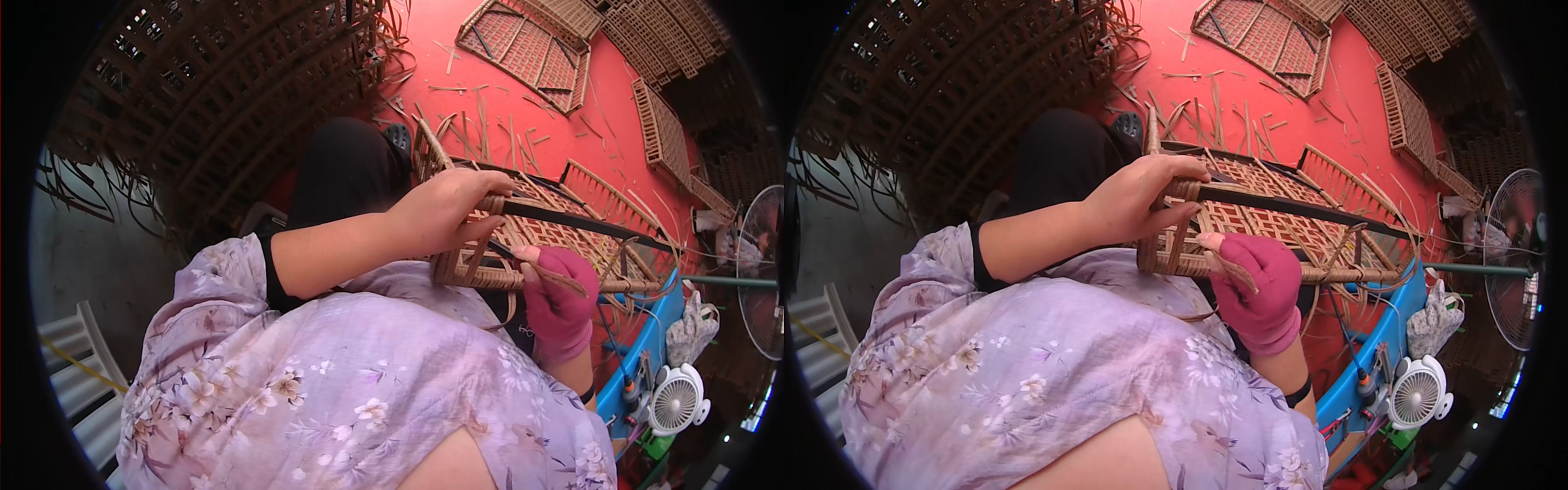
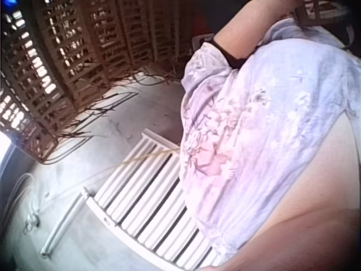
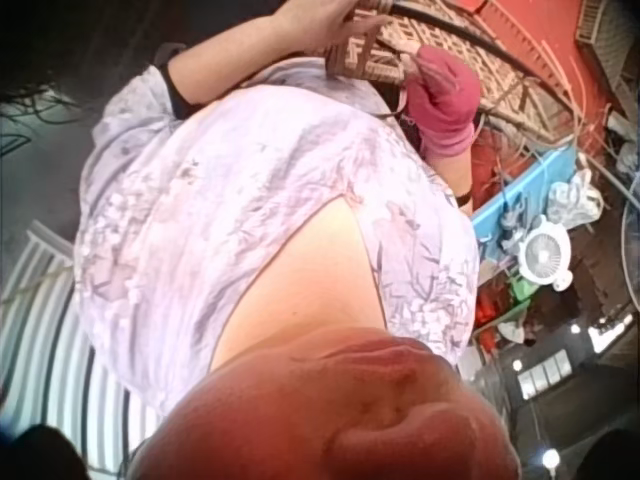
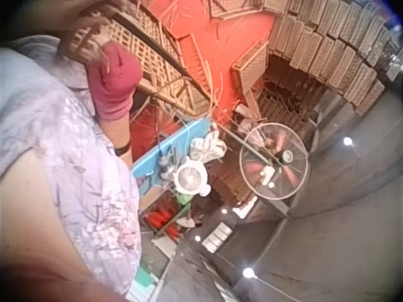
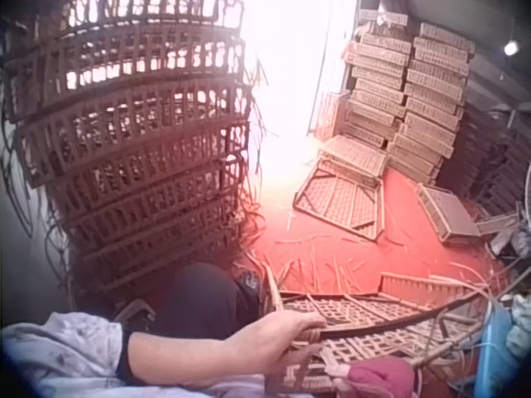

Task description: The recorder is weaving bamboo strips onto a furniture frame and securing them using a pneumatic staple gun and scissors.

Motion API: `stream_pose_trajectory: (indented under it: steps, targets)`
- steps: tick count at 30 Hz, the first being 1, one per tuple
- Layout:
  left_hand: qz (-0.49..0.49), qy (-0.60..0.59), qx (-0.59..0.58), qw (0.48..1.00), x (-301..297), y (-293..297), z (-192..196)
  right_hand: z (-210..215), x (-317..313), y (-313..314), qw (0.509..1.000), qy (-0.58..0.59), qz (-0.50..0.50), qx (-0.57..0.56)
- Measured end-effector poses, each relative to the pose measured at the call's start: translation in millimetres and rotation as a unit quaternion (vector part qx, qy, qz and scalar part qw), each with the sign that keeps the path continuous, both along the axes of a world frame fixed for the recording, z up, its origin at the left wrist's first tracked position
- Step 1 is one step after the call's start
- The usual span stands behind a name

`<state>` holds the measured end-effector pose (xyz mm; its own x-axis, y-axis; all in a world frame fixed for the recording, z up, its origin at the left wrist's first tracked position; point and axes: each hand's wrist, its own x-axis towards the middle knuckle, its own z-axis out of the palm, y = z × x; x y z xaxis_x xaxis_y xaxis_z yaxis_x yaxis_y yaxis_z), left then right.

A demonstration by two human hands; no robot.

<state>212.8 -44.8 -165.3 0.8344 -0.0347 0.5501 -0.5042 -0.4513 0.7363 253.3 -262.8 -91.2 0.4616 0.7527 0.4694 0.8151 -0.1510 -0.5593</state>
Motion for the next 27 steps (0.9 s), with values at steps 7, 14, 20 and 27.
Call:
stream_pose_trajectory:
  steps: [7, 14, 20, 27]
  targets:
    - [0.04, -0.025, -0.004, 0.999, 0, -2, -12, 12, 55, 37, 0.995, -0.079, -0.052, -0.016]
    - [0.051, -0.04, 0.009, 0.998, -1, 1, -13, -27, 103, 77, 0.989, -0.086, -0.077, -0.096]
    - [0.064, -0.033, 0.043, 0.996, -2, -4, -3, -41, 110, 79, 0.983, -0.003, -0.093, -0.157]
    - [0.1, -0.104, 0.177, 0.974, 7, -3, 8, -39, 114, 80, 0.938, 0.214, -0.116, -0.245]
